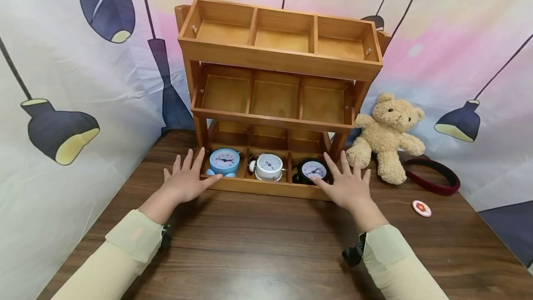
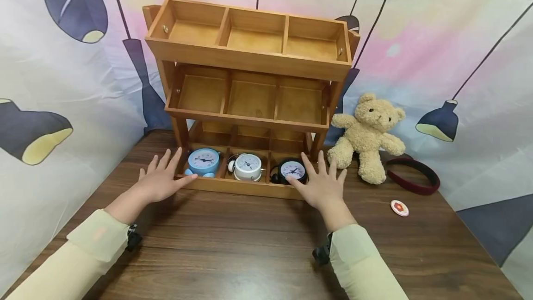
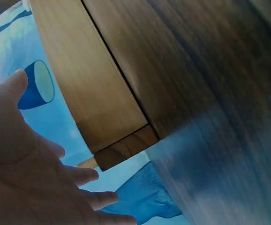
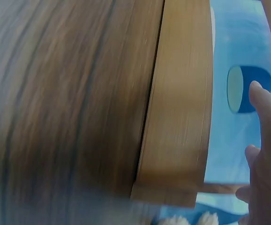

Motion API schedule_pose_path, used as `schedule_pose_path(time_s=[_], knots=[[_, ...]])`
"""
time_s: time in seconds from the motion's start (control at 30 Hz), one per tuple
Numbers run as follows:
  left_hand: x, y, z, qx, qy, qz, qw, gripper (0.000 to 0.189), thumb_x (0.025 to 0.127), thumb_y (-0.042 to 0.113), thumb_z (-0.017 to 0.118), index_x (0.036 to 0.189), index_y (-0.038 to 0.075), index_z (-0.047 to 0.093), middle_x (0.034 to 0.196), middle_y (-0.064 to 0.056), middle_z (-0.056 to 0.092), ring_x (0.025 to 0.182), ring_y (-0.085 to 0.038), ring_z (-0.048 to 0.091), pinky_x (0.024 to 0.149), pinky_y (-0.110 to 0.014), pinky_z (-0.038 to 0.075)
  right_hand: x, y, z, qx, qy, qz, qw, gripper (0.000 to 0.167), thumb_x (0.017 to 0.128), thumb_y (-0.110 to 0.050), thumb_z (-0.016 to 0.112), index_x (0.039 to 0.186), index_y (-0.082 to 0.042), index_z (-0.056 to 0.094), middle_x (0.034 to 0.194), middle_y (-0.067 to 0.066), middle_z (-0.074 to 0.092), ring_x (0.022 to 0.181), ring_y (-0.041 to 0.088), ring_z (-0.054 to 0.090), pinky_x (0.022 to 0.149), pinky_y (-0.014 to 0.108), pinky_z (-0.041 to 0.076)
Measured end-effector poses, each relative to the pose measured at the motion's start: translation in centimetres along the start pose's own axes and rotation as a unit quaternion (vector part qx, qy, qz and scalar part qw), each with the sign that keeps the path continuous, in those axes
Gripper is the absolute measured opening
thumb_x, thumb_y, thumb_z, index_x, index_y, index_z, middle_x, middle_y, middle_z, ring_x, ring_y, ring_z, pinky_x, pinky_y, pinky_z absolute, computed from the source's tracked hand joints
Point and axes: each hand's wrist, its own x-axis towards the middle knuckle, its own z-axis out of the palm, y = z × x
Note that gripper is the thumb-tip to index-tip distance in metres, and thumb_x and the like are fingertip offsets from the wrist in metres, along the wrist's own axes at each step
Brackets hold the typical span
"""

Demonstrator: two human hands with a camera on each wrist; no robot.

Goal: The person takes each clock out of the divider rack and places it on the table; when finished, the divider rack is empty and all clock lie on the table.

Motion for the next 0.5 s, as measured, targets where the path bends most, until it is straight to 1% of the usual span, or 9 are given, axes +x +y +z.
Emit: schedule_pose_path(time_s=[0.1,0.2,0.3,0.43,0.5], knots=[[0.6,-0.3,0.1,-0.005,-0.014,-0.006,0.9999,0.108,0.090,0.077,0.041,0.159,0.009,-0.006,0.161,-0.031,-0.005,0.142,-0.058,-0.007,0.104,-0.078,0.000,0.6,-1.3,0.4,-0.001,0.001,-0.012,0.9999,0.088,0.090,-0.080,0.032,0.161,-0.033,0.009,0.165,0.020,0.000,0.146,0.051,-0.009,0.108,0.074,0.005],[1.3,-0.4,0.2,-0.010,-0.029,-0.013,0.9994,0.113,0.089,0.078,0.041,0.158,0.006,-0.011,0.160,-0.031,-0.006,0.142,-0.059,-0.004,0.105,-0.077,0.003,1.2,-2.6,0.7,-0.004,-0.003,-0.022,0.9998,0.088,0.089,-0.082,0.031,0.160,-0.036,0.009,0.165,0.017,0.000,0.147,0.047,-0.010,0.109,0.072,0.008],[1.9,-0.5,0.4,-0.013,-0.037,-0.018,0.9991,0.117,0.089,0.077,0.045,0.156,0.000,-0.013,0.160,-0.033,-0.005,0.141,-0.059,0.003,0.106,-0.076,0.009,1.8,-4.2,1.0,-0.007,-0.005,-0.034,0.9994,0.086,0.089,-0.081,0.032,0.160,-0.038,0.009,0.166,0.015,-0.001,0.148,0.045,-0.010,0.110,0.072,0.009],[2.4,-0.3,0.3,-0.017,-0.040,-0.021,0.9988,0.122,0.088,0.074,0.051,0.153,-0.009,-0.011,0.159,-0.035,-0.006,0.140,-0.059,0.013,0.106,-0.071,0.022,2.4,-6.3,1.1,-0.015,-0.003,-0.054,0.9984,0.083,0.091,-0.078,0.036,0.159,-0.039,0.009,0.166,0.014,0.001,0.149,0.044,-0.007,0.111,0.070,0.010],[2.6,-0.3,0.3,-0.020,-0.044,-0.026,0.9985,0.123,0.088,0.072,0.052,0.151,-0.012,-0.012,0.158,-0.035,-0.008,0.139,-0.059,0.016,0.106,-0.067,0.027,2.7,-7.3,1.1,-0.022,0.000,-0.066,0.9976,0.083,0.092,-0.077,0.037,0.159,-0.039,0.008,0.166,0.013,0.002,0.149,0.044,-0.006,0.111,0.069,0.011]])
